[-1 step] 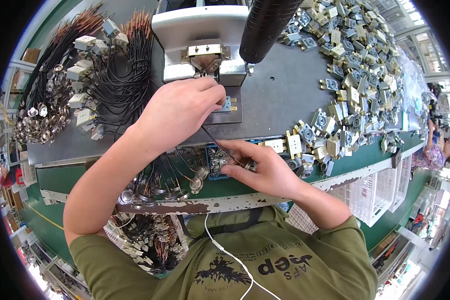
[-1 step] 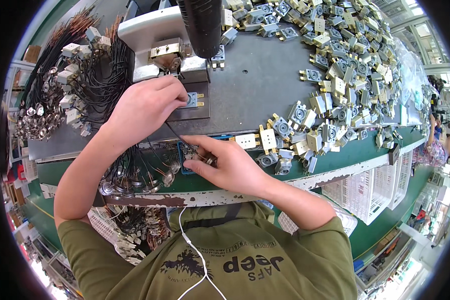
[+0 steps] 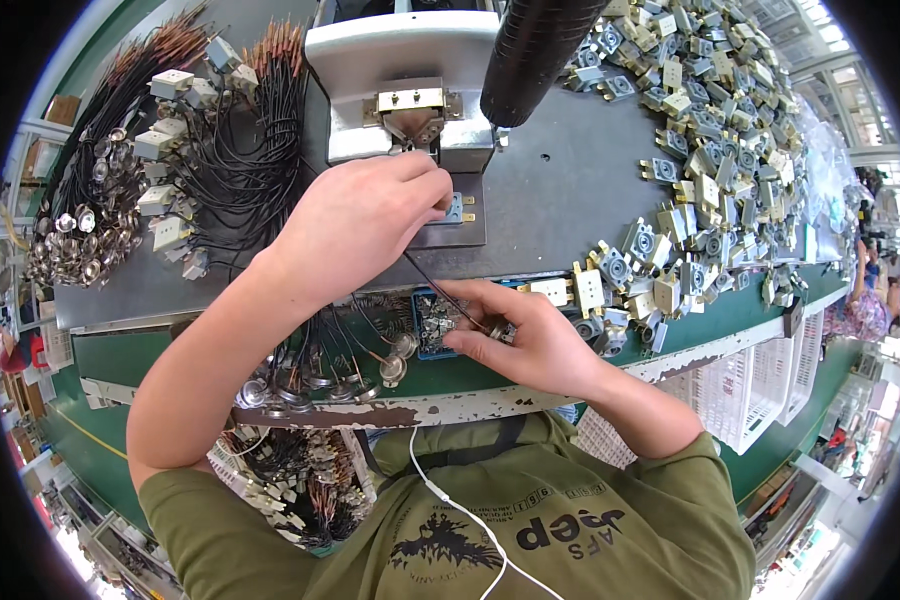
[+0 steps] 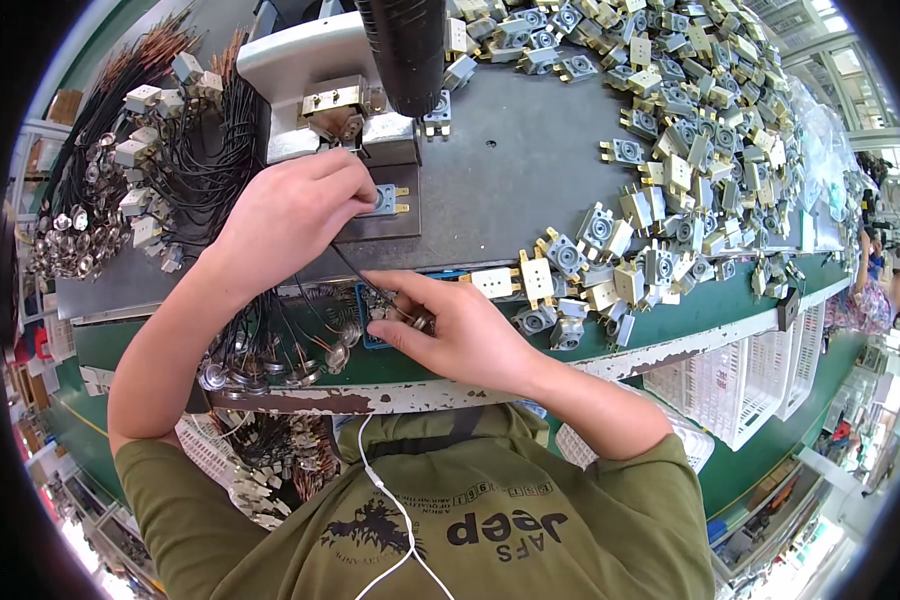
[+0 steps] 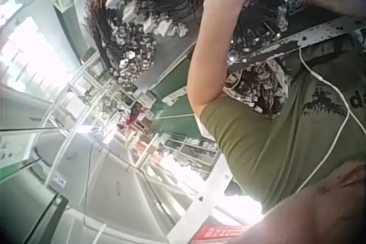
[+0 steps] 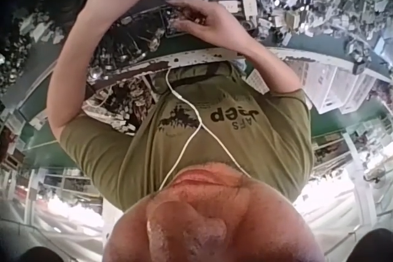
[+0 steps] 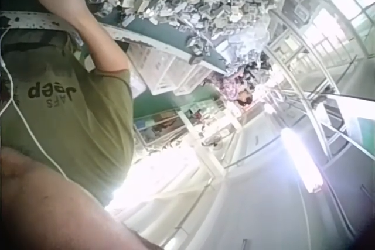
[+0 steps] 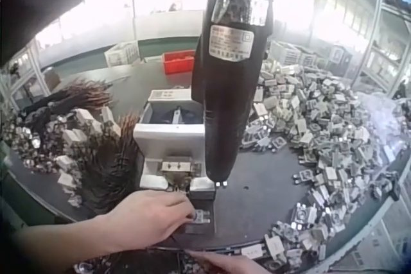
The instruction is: Assembling small electronic components using an electric screwdriver on an assembly line.
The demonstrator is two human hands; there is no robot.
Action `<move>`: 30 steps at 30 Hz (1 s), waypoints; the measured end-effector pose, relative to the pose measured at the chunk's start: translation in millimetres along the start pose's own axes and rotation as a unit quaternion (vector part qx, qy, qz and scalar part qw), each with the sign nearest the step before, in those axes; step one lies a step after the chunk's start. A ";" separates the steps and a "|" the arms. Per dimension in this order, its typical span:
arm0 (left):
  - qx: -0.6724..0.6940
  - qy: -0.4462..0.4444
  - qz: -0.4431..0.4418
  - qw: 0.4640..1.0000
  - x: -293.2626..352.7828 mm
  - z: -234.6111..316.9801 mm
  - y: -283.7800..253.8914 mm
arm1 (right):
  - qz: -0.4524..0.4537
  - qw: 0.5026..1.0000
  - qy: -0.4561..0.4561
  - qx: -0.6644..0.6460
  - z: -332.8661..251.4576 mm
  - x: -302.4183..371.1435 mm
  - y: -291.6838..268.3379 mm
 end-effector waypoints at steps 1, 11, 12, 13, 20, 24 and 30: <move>-0.001 -0.001 0.001 1.000 0.6 0.3 -0.8 | -0.001 1.000 -0.001 0.000 -0.9 0.8 0.0; 0.080 0.040 -0.089 0.992 26.6 19.7 -28.9 | 0.039 0.998 -0.014 0.055 -32.0 -4.8 -42.8; 0.077 0.019 -0.101 0.992 26.2 16.0 -29.0 | 0.038 0.997 -0.012 0.059 -28.8 -11.7 -46.6; 0.064 0.012 -0.084 0.994 26.4 17.6 -28.5 | 0.063 0.995 -0.026 0.072 -24.9 -17.3 -50.2; 0.076 0.024 -0.068 0.995 29.0 15.3 -38.3 | 0.106 0.989 -0.010 0.106 -22.1 -13.5 -49.9; 0.068 0.006 -0.045 0.997 30.5 21.6 -43.3 | 0.076 0.994 0.042 -0.063 -21.5 -21.4 -44.7; 0.100 0.012 -0.031 0.994 23.8 34.2 -34.4 | 0.091 0.988 -0.085 0.096 -23.6 -7.1 -46.8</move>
Point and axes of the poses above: each hand's wrist, its own x-axis away from the middle knuckle, its own y-axis out of the palm, z = x × y, the point moved 3 cm from there along -x, towards the middle knuckle, and after that the axes turned 8 degrees about x, right-handed, at the moved point
